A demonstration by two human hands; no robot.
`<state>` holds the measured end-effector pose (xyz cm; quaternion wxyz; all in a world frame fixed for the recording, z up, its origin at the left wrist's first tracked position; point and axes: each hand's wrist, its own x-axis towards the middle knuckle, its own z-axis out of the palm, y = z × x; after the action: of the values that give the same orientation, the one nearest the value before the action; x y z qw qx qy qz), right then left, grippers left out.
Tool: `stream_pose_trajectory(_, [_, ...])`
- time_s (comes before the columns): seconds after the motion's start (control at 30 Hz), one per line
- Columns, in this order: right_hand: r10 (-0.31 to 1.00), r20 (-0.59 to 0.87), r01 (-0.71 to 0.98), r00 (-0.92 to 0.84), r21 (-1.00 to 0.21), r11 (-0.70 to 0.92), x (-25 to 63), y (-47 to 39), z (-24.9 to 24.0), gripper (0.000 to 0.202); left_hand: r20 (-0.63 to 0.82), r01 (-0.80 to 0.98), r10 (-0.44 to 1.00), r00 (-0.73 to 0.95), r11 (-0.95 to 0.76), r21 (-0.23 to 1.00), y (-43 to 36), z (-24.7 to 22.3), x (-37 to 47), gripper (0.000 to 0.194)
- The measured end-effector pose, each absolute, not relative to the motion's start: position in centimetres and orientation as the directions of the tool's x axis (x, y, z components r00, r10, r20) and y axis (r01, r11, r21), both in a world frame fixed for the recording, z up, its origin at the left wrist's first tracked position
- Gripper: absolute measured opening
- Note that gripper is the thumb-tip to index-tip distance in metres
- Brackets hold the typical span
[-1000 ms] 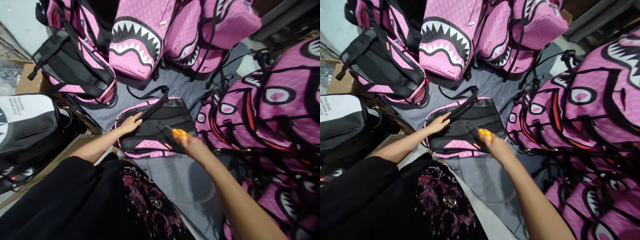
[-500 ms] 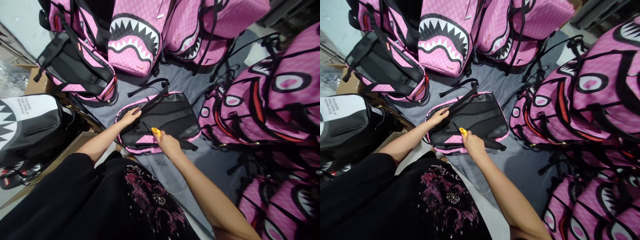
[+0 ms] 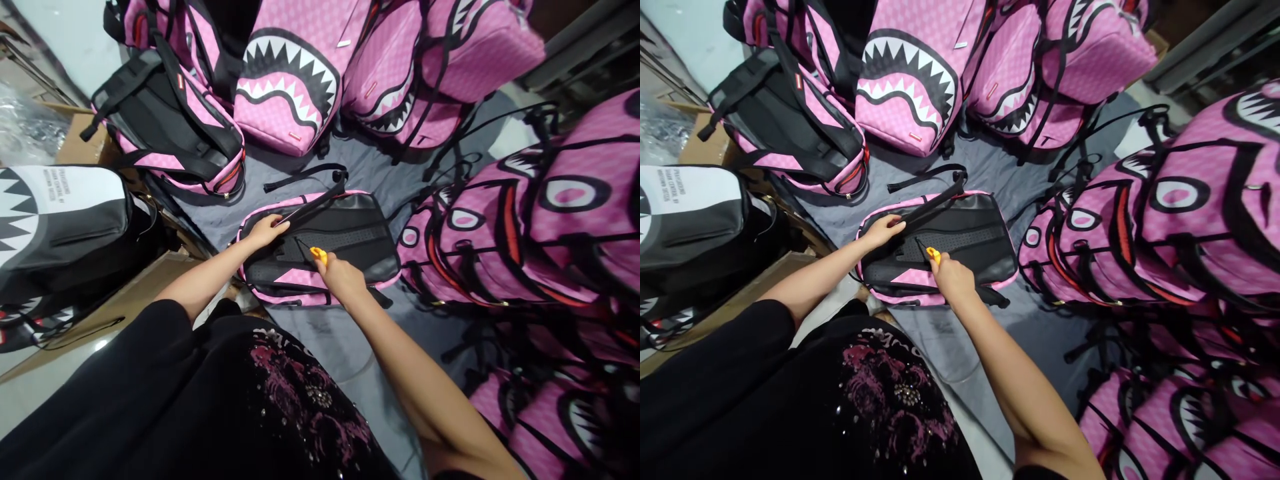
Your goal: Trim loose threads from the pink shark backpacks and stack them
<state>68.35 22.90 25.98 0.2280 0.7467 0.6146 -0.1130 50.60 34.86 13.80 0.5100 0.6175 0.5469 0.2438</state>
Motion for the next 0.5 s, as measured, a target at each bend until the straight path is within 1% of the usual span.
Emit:
stream_pose_trajectory(0.07, [0.865, -0.446, 0.966, 0.230, 0.209, -0.150, 68.3, 22.9, 26.0, 0.039, -0.151, 0.476, 0.956, 0.250, 0.014, 0.879, 33.9, 14.4, 50.2, 0.049])
stream_pose_trajectory(0.13, [0.865, -0.444, 0.966, 0.233, 0.208, -0.153, 68.2, 22.9, 26.0, 0.038, 0.037, 0.544, 0.972, 0.233, -0.162, 0.824, 32.1, 14.9, 49.5, 0.046])
stream_pose_trajectory(0.2, [0.866, -0.446, 0.969, 0.227, 0.196, -0.152, 68.2, 22.9, 25.7, 0.039, 0.217, 0.573, 0.925, 0.311, -0.365, 0.734, 29.6, 15.1, 48.7, 0.040])
stream_pose_trajectory(0.23, [0.868, -0.437, 0.967, 0.234, 0.195, -0.163, 68.3, 22.9, 25.6, 0.040, 0.265, 0.561, 0.878, 0.399, -0.463, 0.687, 28.2, 15.1, 48.3, 0.039])
stream_pose_trajectory(0.27, [0.870, -0.426, 0.964, 0.249, 0.195, -0.181, 68.4, 22.9, 25.5, 0.041, 0.281, 0.534, 0.816, 0.505, -0.551, 0.641, 26.9, 14.9, 48.1, 0.041])
stream_pose_trajectory(0.3, [0.866, -0.426, 0.962, 0.262, 0.187, -0.199, 68.6, 22.8, 25.5, 0.042, 0.266, 0.505, 0.746, 0.610, -0.625, 0.596, 25.7, 14.7, 47.9, 0.046])
stream_pose_trajectory(0.37, [0.838, -0.487, 0.969, 0.247, 0.131, -0.210, 69.5, 22.4, 25.8, 0.045, 0.178, 0.475, 0.621, 0.763, -0.726, 0.498, 23.8, 14.0, 48.1, 0.066])
stream_pose_trajectory(0.4, [0.815, -0.529, 0.971, 0.237, 0.096, -0.220, 70.2, 22.1, 26.2, 0.046, 0.124, 0.482, 0.586, 0.801, -0.753, 0.448, 23.2, 13.7, 48.3, 0.078])
stream_pose_trajectory(0.43, [0.793, -0.558, 0.967, 0.244, 0.074, -0.245, 71.2, 21.6, 26.8, 0.048, 0.076, 0.501, 0.573, 0.816, -0.766, 0.402, 22.8, 13.4, 48.6, 0.083])
stream_pose_trajectory(0.47, [0.774, -0.569, 0.955, 0.279, 0.075, -0.289, 72.3, 20.9, 27.6, 0.050, 0.038, 0.526, 0.577, 0.816, -0.768, 0.366, 22.5, 13.2, 49.0, 0.082])
stream_pose_trajectory(0.5, [0.759, -0.553, 0.933, 0.342, 0.105, -0.345, 73.6, 20.1, 28.6, 0.053, 0.013, 0.550, 0.589, 0.808, -0.762, 0.343, 22.4, 13.1, 49.3, 0.077])
